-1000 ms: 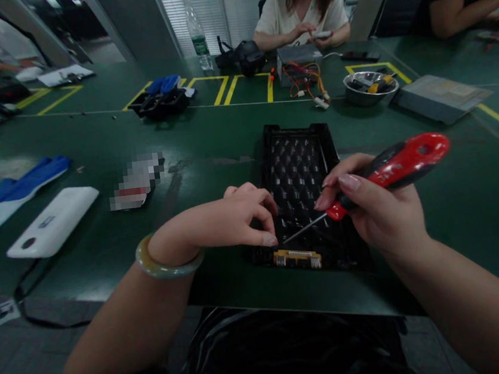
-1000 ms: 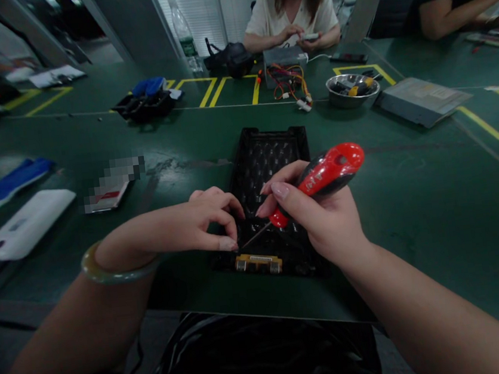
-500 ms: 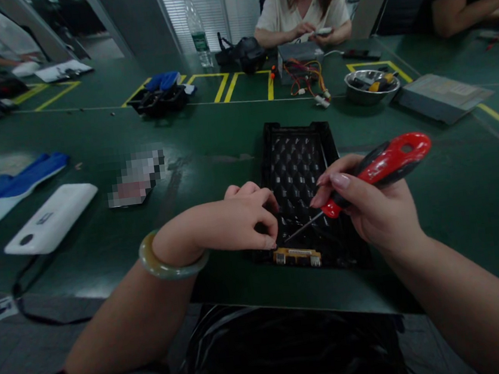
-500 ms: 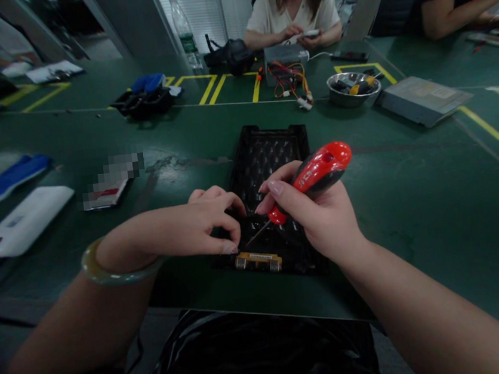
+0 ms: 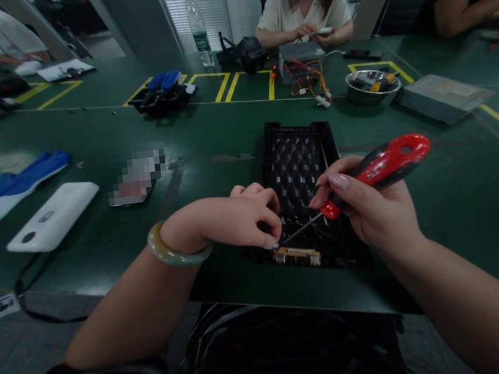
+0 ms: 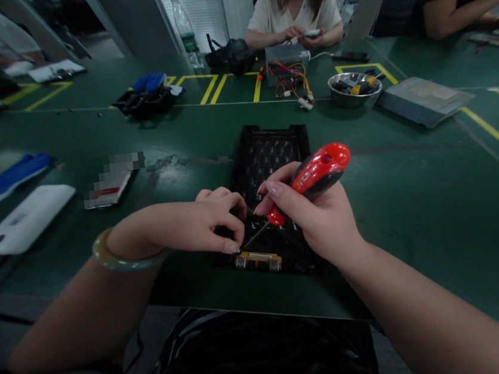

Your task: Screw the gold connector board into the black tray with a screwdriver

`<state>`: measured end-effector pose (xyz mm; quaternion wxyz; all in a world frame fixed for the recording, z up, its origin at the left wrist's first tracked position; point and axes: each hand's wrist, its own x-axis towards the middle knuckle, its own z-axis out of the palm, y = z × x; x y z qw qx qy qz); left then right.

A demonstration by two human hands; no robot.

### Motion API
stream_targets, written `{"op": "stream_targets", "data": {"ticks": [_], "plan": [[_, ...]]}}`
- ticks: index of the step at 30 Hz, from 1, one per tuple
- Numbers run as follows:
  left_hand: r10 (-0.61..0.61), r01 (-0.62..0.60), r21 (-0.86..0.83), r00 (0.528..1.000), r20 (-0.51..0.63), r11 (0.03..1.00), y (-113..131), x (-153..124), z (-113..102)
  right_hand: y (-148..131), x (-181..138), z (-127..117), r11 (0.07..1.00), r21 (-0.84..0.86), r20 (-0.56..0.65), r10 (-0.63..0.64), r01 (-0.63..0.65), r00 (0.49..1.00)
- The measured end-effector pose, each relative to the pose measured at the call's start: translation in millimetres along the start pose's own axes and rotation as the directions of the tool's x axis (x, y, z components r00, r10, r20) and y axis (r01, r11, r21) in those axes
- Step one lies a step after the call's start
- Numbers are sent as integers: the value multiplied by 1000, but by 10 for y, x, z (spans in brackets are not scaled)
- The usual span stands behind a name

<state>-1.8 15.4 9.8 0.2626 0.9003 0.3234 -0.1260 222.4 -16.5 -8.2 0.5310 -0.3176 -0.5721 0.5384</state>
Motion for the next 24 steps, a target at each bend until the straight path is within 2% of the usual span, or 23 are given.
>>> {"op": "stream_targets", "data": {"ticks": [8, 16, 24], "plan": [[-15, 14, -30, 1000, -5, 999, 12, 14, -14, 5, -9, 20, 999, 2, -9, 48, -48, 999], [25, -24, -37, 999, 19, 999, -40, 28, -11, -7, 15, -1, 998, -58, -80, 22, -26, 997], [-11, 11, -5, 999, 41, 1000, 14, 30, -44, 3, -6, 16, 998, -67, -50, 20, -23, 999]]}}
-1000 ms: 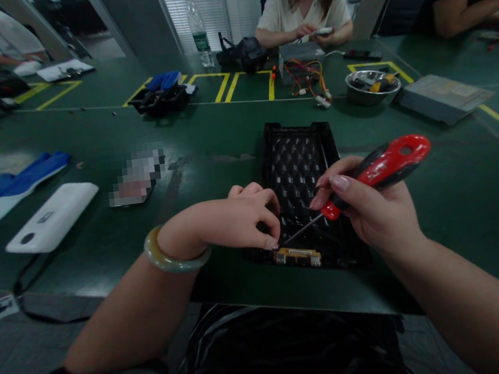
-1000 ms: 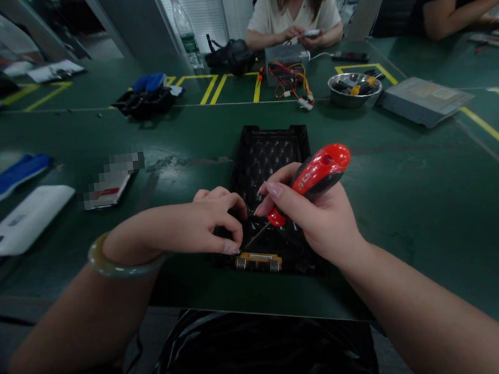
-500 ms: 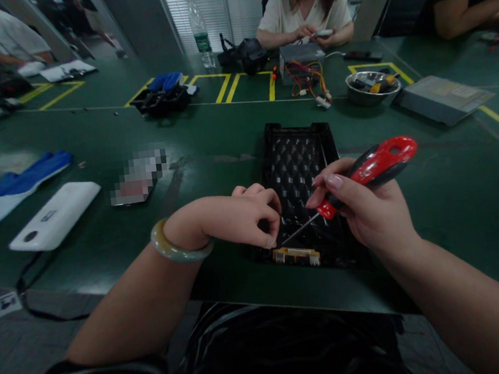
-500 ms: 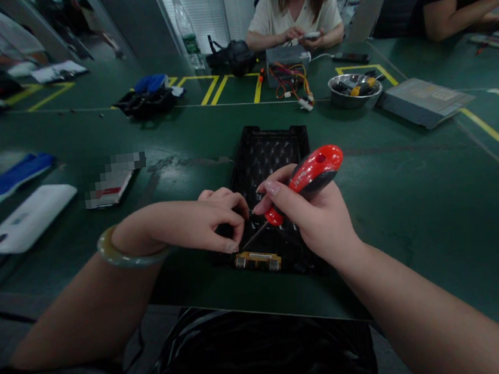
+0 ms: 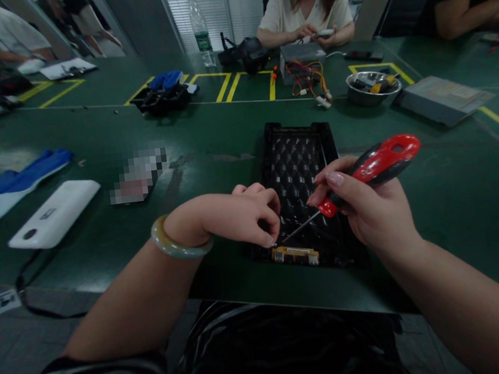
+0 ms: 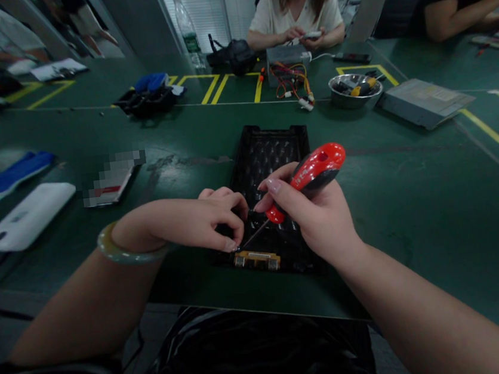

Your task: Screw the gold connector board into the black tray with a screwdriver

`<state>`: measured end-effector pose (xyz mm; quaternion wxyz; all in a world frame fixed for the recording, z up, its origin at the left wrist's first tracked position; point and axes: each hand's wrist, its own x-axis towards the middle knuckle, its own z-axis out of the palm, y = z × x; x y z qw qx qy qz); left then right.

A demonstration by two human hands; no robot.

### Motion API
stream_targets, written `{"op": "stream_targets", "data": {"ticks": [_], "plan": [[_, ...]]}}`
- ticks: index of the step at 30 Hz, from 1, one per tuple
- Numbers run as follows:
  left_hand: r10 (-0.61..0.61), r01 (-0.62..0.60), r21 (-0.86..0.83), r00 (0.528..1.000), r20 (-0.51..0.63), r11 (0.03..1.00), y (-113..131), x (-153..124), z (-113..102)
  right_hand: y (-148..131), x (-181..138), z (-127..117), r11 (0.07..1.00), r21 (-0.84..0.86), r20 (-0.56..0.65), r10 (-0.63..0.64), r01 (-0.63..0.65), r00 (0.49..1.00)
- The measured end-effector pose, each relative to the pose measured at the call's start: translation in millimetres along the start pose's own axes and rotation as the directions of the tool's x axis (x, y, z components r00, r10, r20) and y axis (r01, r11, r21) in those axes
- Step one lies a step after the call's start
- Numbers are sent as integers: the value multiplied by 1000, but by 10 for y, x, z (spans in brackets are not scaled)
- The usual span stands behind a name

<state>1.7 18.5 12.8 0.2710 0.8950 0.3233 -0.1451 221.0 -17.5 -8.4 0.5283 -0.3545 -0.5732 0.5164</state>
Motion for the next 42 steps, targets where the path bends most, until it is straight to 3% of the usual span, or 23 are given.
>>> {"op": "stream_targets", "data": {"ticks": [12, 17, 21, 24, 27, 28, 30, 32, 36, 38, 42], "plan": [[41, -41, 1, 999, -28, 999, -42, -8, 27, -21, -5, 8, 999, 39, -15, -29, 30, 999], [44, -44, -9, 999, -29, 999, -40, -2, 23, -44, -60, 32, 998, 31, 32, -51, 50, 998], [47, -47, -3, 999, -15, 999, -40, 3, 20, -56, -118, 10, 989, 9, 129, -144, 144, 981], [56, -56, -2, 998, -26, 998, -44, 6, 28, -110, -151, -24, 940, -96, 318, -283, 328, 905], [54, -54, -2, 998, -25, 999, -47, 10, 35, -216, -194, -25, 779, -162, 523, -452, 605, 722], [55, -55, -2, 998, -23, 999, -49, 10, 37, -254, -212, -18, 738, -170, 576, -464, 653, 673], [61, -61, -2, 998, -23, 998, -56, 9, 40, -315, -246, 1, 711, -182, 652, -430, 679, 624], [77, -77, 2, 997, -32, 997, -70, 3, 48, -334, -262, 13, 718, -205, 688, -377, 665, 619], [136, -135, 18, 989, -63, 991, -115, -16, 77, -244, -223, -8, 735, -139, 609, -465, 664, 643], [155, -154, 15, 985, -76, 988, -135, -24, 88, -186, -191, -31, 771, -130, 537, -474, 624, 698], [161, -162, -13, 985, -69, 987, -150, -29, 74, -126, -164, -61, 885, -157, 412, -346, 439, 843]]}}
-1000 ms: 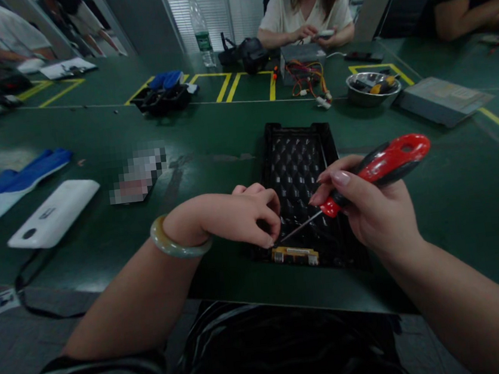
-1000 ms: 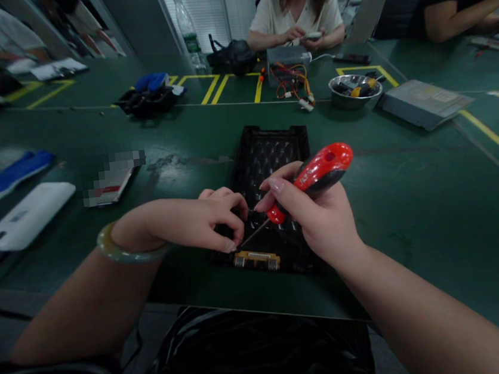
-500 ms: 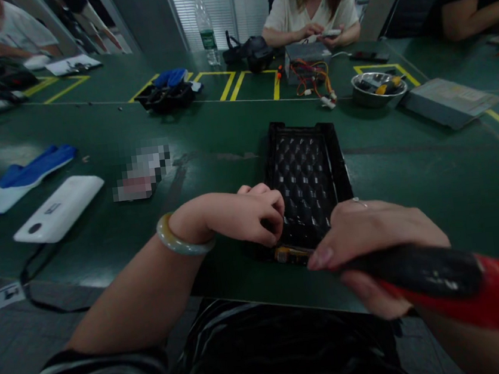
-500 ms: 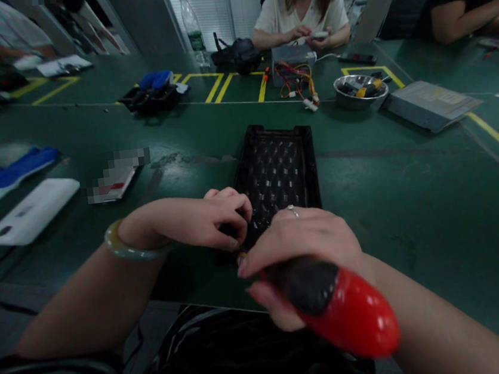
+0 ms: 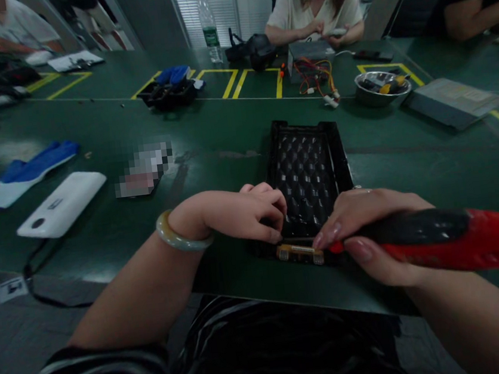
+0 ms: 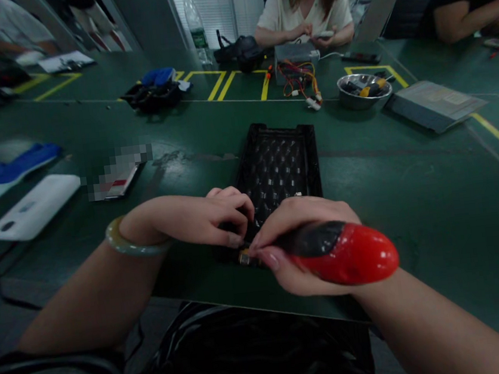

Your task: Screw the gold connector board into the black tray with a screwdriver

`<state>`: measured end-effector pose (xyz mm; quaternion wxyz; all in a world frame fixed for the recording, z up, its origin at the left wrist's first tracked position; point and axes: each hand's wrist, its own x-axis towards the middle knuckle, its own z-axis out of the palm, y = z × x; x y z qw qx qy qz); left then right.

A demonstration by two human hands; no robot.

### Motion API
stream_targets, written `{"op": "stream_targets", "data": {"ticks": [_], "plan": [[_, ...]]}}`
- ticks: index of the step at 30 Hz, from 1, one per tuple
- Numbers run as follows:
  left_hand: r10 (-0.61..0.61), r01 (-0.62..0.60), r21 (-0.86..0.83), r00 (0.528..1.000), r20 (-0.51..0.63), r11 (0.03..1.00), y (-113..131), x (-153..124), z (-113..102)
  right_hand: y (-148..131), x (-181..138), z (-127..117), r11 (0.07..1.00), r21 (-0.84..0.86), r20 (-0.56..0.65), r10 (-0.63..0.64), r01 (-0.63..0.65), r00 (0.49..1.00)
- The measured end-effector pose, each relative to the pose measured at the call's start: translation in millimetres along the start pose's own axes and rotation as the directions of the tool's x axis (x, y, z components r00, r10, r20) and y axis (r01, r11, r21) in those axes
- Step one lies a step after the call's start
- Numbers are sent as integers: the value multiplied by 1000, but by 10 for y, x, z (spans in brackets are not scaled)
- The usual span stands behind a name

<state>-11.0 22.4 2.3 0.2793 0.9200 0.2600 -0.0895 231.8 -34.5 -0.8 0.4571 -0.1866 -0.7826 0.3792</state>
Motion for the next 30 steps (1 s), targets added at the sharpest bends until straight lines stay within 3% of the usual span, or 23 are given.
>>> {"op": "stream_targets", "data": {"ticks": [4, 11, 18, 30], "plan": [[-15, 15, -81, 1000, 3, 997, 13, 6, -42, 20, 15, 30, 980, 153, -121, 148, -129, 982], [-29, 16, -174, 997, -73, 985, 21, 3, -48, 106, 90, 67, 937, 290, -308, 285, -196, 908], [-29, 12, -188, 996, -87, 982, -7, -1, -18, 167, 100, 46, 917, 285, -329, 368, -280, 870], [-24, 4, -203, 995, -96, 979, -38, -1, 13, 173, 110, 43, 922, 249, -348, 370, -296, 861]]}}
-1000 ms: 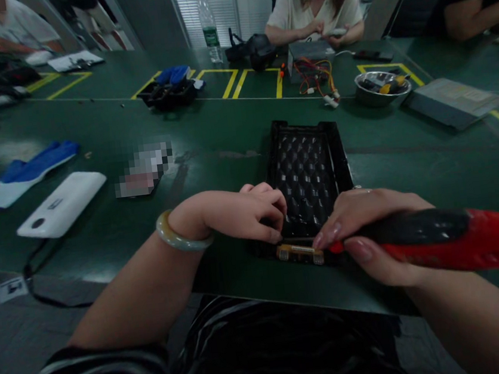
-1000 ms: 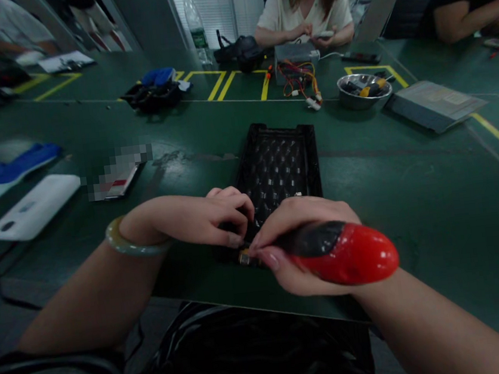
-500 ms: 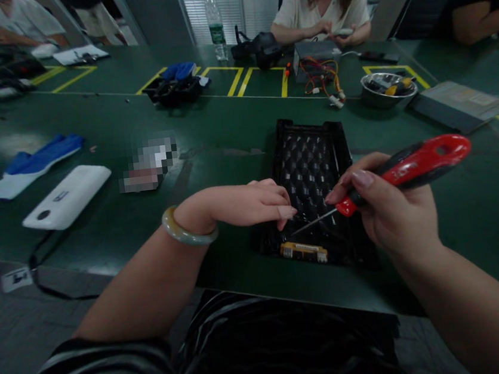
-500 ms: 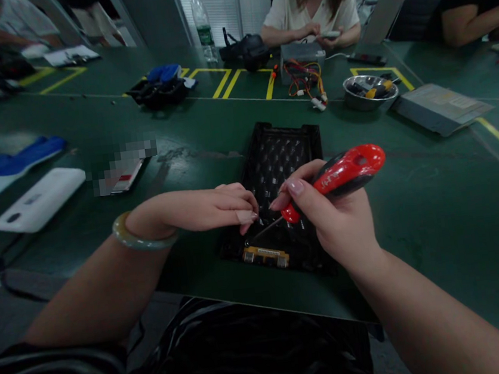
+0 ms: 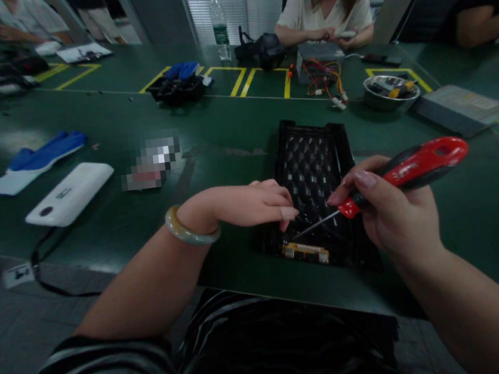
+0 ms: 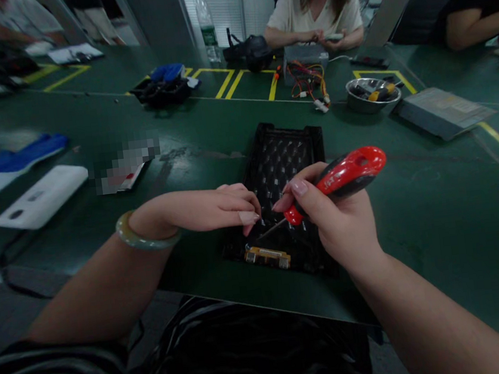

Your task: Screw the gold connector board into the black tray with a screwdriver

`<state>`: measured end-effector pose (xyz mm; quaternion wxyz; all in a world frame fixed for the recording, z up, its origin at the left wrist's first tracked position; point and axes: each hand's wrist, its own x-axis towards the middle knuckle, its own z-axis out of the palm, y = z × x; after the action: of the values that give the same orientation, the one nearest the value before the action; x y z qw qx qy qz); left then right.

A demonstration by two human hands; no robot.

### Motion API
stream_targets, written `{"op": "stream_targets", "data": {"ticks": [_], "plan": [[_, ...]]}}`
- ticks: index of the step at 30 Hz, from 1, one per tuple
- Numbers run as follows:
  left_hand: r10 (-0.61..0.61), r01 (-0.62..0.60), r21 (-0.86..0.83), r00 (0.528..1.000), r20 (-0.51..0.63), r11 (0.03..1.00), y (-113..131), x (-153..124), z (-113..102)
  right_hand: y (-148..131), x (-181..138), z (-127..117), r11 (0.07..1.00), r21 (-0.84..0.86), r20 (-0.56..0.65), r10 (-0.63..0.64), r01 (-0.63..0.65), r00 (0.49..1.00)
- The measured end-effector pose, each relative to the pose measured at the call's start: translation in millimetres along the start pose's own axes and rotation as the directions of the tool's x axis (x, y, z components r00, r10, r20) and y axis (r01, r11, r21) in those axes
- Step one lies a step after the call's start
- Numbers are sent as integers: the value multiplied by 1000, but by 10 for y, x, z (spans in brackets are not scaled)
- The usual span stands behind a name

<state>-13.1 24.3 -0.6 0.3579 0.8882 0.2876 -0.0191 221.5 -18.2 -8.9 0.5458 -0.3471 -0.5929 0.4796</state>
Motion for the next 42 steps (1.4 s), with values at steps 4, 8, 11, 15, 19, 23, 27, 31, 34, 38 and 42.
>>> {"op": "stream_targets", "data": {"ticks": [4, 8, 11, 15, 19, 23, 27, 31, 34, 38, 42], "plan": [[-17, 17, 4, 1000, 5, 1000, 9, 3, -4, 37, 11, -4, 999, -44, -25, 16, -17, 1000], [-14, 14, 8, 1000, 9, 1000, -4, 1, 2, 69, 16, -9, 996, -77, -67, 29, -35, 997], [8, -9, 54, 1000, 17, 999, -24, -10, 7, 89, 20, -15, 995, -94, -85, 28, -36, 996], [34, -38, 112, 999, 36, 993, -30, -20, 9, 91, 23, -4, 995, -99, -91, 15, -24, 996], [23, -24, 123, 1000, 17, 992, -12, -14, 23, 54, 6, 10, 997, -76, -56, 7, -11, 998], [22, -22, 144, 1000, 3, 989, 15, -15, 33, -19, -47, 4, 999, -35, 73, -30, 33, 997], [36, -35, 174, 999, -6, 984, 36, -18, 32, -107, -115, 12, 995, 22, 240, -100, 97, 966], [28, -26, 171, 1000, -7, 985, 41, -13, 33, -172, -140, 49, 976, 109, 346, -215, 189, 913], [40, -38, 172, 999, -9, 984, 34, -13, 35, -192, -113, 49, 974, 99, 376, -227, 205, 898], [53, -52, 162, 999, -5, 985, 24, -20, 37, -209, -59, -11, 943, -84, 316, -282, 323, 906], [61, -56, 146, 998, -26, 988, 23, -28, 39, -214, -71, -32, 917, -211, 266, -279, 339, 923]]}}
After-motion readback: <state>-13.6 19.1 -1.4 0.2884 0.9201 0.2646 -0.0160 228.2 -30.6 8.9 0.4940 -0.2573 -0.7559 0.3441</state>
